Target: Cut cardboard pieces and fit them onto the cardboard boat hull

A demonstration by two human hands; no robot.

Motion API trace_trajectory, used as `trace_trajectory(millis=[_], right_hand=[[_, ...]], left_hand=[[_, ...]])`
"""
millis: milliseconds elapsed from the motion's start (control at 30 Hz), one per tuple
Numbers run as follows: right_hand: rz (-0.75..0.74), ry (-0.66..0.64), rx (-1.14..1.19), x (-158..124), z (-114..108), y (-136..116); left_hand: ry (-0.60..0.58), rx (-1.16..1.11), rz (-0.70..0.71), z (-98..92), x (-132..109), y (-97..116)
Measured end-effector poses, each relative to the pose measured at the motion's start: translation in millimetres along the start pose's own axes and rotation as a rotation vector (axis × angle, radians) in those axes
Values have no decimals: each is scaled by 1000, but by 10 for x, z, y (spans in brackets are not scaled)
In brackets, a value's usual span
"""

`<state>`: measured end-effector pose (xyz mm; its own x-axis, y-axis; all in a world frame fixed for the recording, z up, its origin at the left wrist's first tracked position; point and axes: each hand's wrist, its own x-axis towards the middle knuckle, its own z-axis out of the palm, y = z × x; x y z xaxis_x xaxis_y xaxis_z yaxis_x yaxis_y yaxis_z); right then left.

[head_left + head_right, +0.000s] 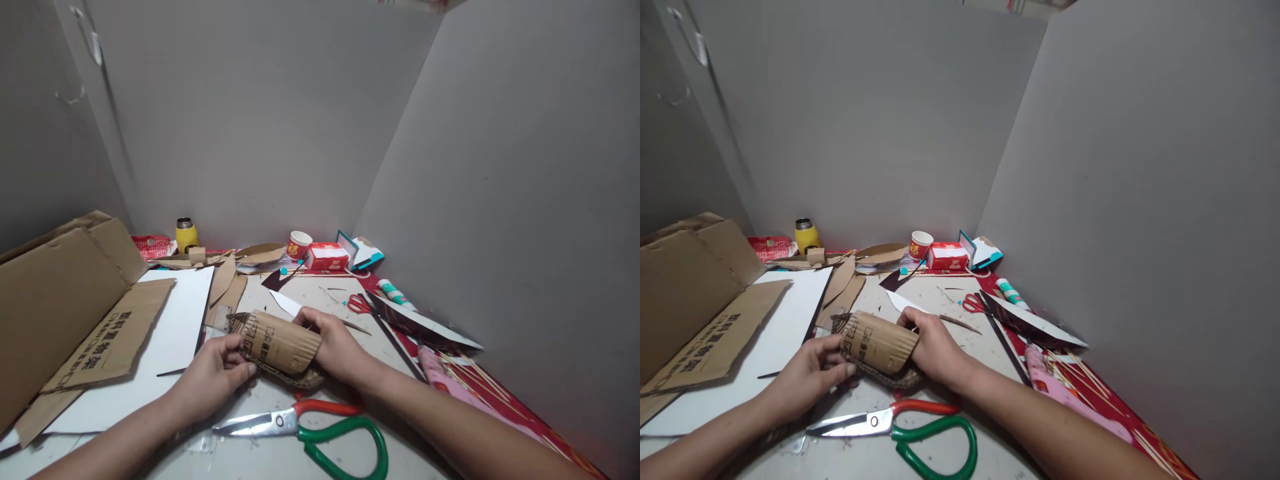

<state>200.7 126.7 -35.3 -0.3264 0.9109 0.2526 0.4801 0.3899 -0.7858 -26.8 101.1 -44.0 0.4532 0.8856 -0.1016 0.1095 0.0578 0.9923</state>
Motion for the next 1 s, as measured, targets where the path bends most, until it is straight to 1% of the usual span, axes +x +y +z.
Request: trace_trajectory(millis=[100, 200, 333, 567, 733, 1000], right_hand=[[34, -16, 65, 47, 46, 33], [48, -38, 117, 57, 66, 14], [65, -62, 131, 60, 71, 10], [123, -136, 85, 64, 89, 122], [110, -138, 96, 56, 94, 95], [53, -107, -9, 29, 72, 73]], left_hand=[[24, -19, -37, -33, 33, -33], [47, -12, -67, -49, 49, -42], [21, 22, -66, -58, 50, -5], [0, 65, -69, -60, 55, 70], [19, 57, -82, -61, 72, 35], [15, 50, -66, -52, 63, 21]])
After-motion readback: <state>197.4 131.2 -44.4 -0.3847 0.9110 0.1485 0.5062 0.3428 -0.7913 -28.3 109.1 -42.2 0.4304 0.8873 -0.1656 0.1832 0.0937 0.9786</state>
